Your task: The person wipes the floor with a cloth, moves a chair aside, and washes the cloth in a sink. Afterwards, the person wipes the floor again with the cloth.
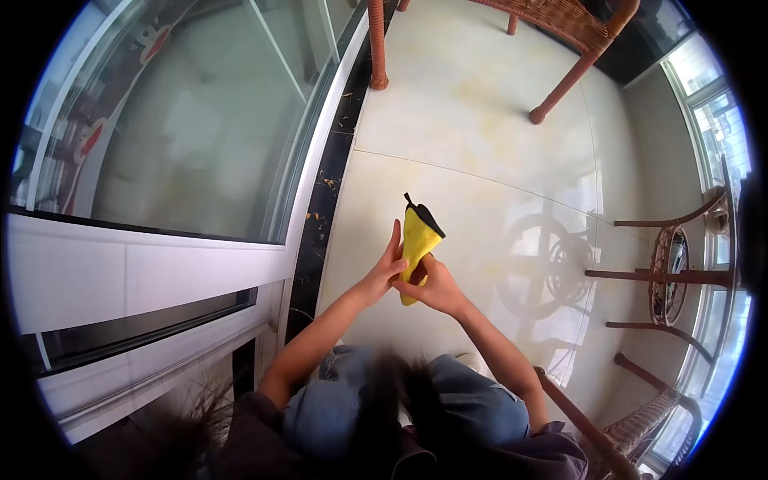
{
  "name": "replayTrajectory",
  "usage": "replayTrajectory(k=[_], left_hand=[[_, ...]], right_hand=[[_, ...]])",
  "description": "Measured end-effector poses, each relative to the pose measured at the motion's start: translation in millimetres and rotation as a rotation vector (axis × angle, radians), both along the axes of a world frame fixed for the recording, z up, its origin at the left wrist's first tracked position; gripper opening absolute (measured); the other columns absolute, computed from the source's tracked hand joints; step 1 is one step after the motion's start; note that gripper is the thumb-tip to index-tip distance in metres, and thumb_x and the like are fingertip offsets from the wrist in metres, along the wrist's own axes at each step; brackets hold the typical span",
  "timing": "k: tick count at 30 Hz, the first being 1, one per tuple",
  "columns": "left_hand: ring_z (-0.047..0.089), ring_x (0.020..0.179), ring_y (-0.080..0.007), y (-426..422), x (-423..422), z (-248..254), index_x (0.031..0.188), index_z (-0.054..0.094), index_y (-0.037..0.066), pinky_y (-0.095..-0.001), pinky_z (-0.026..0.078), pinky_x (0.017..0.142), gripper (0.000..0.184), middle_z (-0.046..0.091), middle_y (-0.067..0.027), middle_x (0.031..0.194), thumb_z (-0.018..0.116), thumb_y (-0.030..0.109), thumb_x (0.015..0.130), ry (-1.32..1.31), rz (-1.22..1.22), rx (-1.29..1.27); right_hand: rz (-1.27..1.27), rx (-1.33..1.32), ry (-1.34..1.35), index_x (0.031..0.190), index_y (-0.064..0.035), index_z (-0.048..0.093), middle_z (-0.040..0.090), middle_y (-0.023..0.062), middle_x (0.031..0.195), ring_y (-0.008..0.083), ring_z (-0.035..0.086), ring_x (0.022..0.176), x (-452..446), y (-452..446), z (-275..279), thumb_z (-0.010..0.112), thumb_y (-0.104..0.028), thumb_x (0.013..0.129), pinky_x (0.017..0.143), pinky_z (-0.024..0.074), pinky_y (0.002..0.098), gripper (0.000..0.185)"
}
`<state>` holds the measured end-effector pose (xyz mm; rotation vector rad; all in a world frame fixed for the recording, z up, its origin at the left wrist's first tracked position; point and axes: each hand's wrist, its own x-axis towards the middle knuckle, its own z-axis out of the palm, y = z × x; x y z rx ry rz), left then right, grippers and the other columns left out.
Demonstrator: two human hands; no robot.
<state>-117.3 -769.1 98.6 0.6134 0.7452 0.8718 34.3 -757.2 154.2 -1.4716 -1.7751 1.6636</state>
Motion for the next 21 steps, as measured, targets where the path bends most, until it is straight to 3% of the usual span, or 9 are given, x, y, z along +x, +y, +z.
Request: replayTrajectory(k=[3,6,8,10,12,14,16,18,21], left_hand=[[0.054,0.1,-0.02,-2,-10,-17,0.121,0.044,0.008,-0.0336,0.043,0.087,0.046,0.055,-0.008,0.111,0.058,0.03,0.083,0.023,0.05,-0.25],[0.054,0.103,-0.0229,-3,-27,-32,0.123,0.044,0.006,-0.0365,0.042,0.091,0.046,0.055,-0.01,0.113,0.058,0.026,0.083,-0.266,0.187,-0.564],[0.052,0.108,-0.0253,-1,-33,-36,0.123,0.043,0.006,-0.0388,0.041,0.094,0.045,0.053,-0.0111,0.118,0.057,0.024,0.084,-0.273,0.243,-0.548],[0.049,0.111,-0.0253,10,-43,-42,0.123,0.043,0.005,-0.039,0.039,0.095,0.045,0.051,-0.011,0.12,0.056,0.025,0.085,-0.226,0.352,-0.56],[0.048,0.113,-0.0252,29,-57,-47,0.124,0.042,0.005,-0.039,0.039,0.095,0.047,0.05,-0.0109,0.122,0.057,0.025,0.085,-0.172,0.403,-0.488],[0.046,0.115,-0.0251,54,-64,-47,0.125,0.041,0.005,-0.039,0.038,0.096,0.048,0.048,-0.0108,0.123,0.057,0.026,0.085,-0.11,0.454,-0.42],[0.049,0.11,-0.0241,82,-74,-39,0.124,0.043,0.004,-0.037,0.039,0.093,0.047,0.05,-0.0092,0.121,0.056,0.027,0.086,0.036,0.512,-0.382],[0.047,0.111,-0.0233,108,-83,-45,0.126,0.04,0.005,-0.0363,0.038,0.093,0.052,0.049,-0.0094,0.122,0.059,0.03,0.084,0.169,0.546,-0.359],[0.046,0.112,-0.0223,144,-88,-42,0.128,0.037,0.005,-0.0351,0.037,0.093,0.059,0.047,-0.0096,0.122,0.06,0.034,0.083,0.39,0.566,-0.284]], right_hand=[[0.075,0.134,0.221,0.107,0.0015,0.052,0.059,0.0122,0.094,0.0203,0.058,0.086,-5,-13,-17,0.065,-0.017,0.078,0.078,0.0453,0.0326,0.036],[0.001,0.195,0.285,0.116,-0.0013,0.052,0.06,0.0084,0.096,0.018,0.058,0.089,4,-19,-36,0.058,-0.012,0.084,0.081,0.0458,0.0303,0.033],[-0.251,-0.001,0.331,0.109,-0.001,0.057,0.061,0.0073,0.095,0.0161,0.059,0.088,17,-12,-55,0.054,-0.007,0.085,0.08,0.0468,0.0293,0.025],[-0.387,0.171,0.175,0.101,0.0009,0.06,0.063,0.0087,0.091,0.0161,0.061,0.083,25,-1,-75,0.05,-0.003,0.086,0.076,0.0477,0.0274,0.019],[-0.313,0.181,-0.003,0.113,0.0005,0.054,0.059,0.0123,0.106,0.0219,0.058,0.096,34,15,-96,0.05,-0.004,0.085,0.083,0.0462,0.0323,0.029],[-0.057,0.495,-0.349,0.13,-0.0005,0.036,0.038,0.0172,0.133,0.0291,0.039,0.122,34,32,-121,0.052,-0.01,0.084,0.098,0.0365,0.0384,0.05],[0.168,0.558,-0.461,0.139,-0.0017,0.015,0.012,0.0141,0.146,0.0298,0.012,0.135,32,75,-133,0.053,-0.02,0.085,0.109,0.0171,0.0408,0.068],[0.272,0.648,-0.668,0.139,-0.0015,0.014,0.008,0.0135,0.147,0.0281,0.007,0.137,26,129,-145,0.049,-0.026,0.088,0.111,0.0113,0.0403,0.067],[0.048,0.701,-0.739,0.14,-0.0039,0.016,0.013,0.0098,0.147,0.0239,0.012,0.136,14,192,-174,0.037,-0.031,0.092,0.111,0.011,0.0408,0.059]])
